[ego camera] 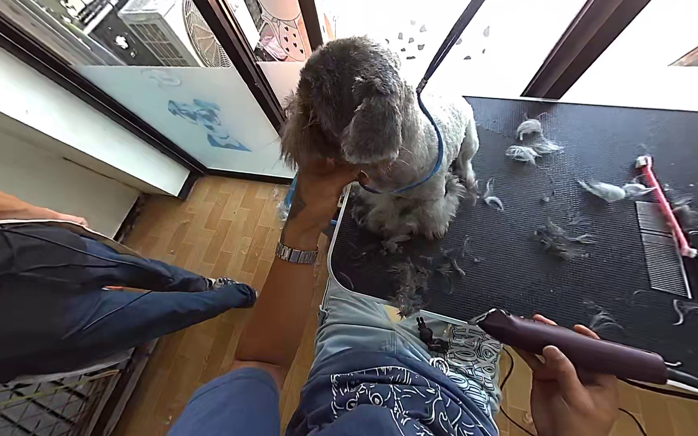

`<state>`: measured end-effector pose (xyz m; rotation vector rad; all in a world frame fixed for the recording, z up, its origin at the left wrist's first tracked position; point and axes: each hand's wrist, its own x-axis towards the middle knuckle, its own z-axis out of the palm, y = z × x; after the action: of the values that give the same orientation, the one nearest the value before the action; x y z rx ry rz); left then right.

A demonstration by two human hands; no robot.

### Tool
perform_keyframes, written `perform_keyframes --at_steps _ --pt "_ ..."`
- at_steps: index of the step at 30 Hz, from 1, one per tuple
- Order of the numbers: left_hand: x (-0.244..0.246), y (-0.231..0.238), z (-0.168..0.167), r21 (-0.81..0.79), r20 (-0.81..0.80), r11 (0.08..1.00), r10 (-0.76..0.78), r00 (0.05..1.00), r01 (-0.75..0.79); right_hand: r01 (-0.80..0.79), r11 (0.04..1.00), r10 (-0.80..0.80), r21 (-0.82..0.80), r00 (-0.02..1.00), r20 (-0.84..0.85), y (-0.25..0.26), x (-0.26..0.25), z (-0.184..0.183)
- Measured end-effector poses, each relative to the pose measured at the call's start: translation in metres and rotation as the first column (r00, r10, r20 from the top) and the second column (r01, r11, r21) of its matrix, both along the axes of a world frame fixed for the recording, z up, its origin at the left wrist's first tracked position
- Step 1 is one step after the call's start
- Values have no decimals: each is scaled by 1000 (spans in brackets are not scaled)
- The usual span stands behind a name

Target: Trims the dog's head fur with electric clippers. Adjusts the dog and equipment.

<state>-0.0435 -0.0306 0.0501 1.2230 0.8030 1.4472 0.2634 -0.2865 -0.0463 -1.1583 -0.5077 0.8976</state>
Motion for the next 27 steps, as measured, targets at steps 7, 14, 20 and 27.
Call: perform_keyframes --at_steps 7,14,20,27 --pt "11 10 9 122 -229 992 60 972 -32 -64 998 64 16 998 -23 -3 9 -1" --pt "50 4 21 258 -477 957 247 844 -134 -34 999 34 0 999 1 2 20 2" --pt "94 -7 17 570 -447 821 335 830 -24 -19 999 18 -33 1000 -14 14 15 8" --pt "107 -13 15 516 -440 855 307 844 -42 10 1000 -10 3 998 -65 10 13 9"
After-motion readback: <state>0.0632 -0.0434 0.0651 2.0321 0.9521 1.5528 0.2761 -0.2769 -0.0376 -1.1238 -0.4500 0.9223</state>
